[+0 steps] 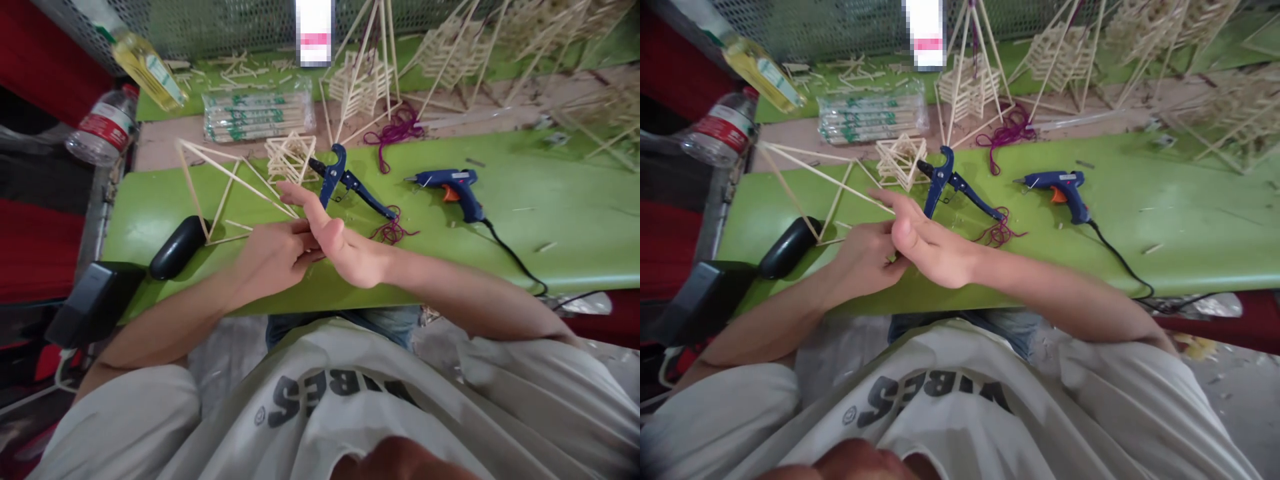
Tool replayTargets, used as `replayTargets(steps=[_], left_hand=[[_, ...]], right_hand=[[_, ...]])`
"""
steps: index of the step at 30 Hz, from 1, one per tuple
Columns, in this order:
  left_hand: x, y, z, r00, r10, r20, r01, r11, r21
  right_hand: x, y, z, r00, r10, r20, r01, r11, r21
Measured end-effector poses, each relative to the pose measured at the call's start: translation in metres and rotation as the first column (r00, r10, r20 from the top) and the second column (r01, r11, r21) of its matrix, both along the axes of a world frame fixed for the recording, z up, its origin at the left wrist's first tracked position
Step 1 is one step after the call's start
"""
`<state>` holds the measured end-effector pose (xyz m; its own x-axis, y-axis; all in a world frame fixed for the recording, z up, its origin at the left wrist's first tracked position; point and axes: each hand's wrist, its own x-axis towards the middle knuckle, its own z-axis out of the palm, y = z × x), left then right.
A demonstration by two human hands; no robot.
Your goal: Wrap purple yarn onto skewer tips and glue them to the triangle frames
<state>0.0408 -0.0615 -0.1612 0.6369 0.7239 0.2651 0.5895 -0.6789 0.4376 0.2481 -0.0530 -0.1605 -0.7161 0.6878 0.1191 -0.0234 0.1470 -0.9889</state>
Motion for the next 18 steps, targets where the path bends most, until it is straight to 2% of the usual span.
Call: replayTargets(steps=[3,5,7,9,11,13,15,18], left_hand=[[-0.004,0.003,0.01,0.998,0.03,0.057,-0.031,0.999,0.015],[-0.007,0.006,0.016,0.993,0.049,0.104,-0.049,0.999,0.003],[-0.009,0.009,0.021,0.989,0.068,0.131,-0.069,0.998,0.003],[-0.01,0.01,0.026,0.984,0.072,0.165,-0.074,0.997,0.007],[-0.012,0.009,0.032,0.972,0.058,0.228,-0.062,0.998,0.01],[-0.013,0.007,0.036,0.957,0.052,0.284,-0.059,0.998,0.016],[-0.016,0.006,0.039,0.953,0.051,0.3,-0.061,0.998,0.024],[-0.02,0.006,0.037,0.973,0.041,0.229,-0.045,0.999,0.011]], right_hand=[[0.004,0.002,0.004,0.997,-0.078,0.029,0.077,0.997,0.027],[0.007,0.005,0.005,0.985,-0.152,0.085,0.144,0.985,0.095],[0.01,0.009,0.007,0.955,-0.234,0.182,0.193,0.957,0.215],[0.014,0.013,0.01,0.928,-0.277,0.25,0.185,0.923,0.337],[0.021,0.018,0.015,0.92,-0.292,0.26,0.17,0.898,0.406],[0.028,0.023,0.019,0.903,-0.356,0.243,0.226,0.871,0.436],[0.035,0.028,0.025,0.844,-0.498,0.201,0.36,0.802,0.476],[0.04,0.031,0.038,0.724,-0.689,0.043,0.579,0.64,0.505]])
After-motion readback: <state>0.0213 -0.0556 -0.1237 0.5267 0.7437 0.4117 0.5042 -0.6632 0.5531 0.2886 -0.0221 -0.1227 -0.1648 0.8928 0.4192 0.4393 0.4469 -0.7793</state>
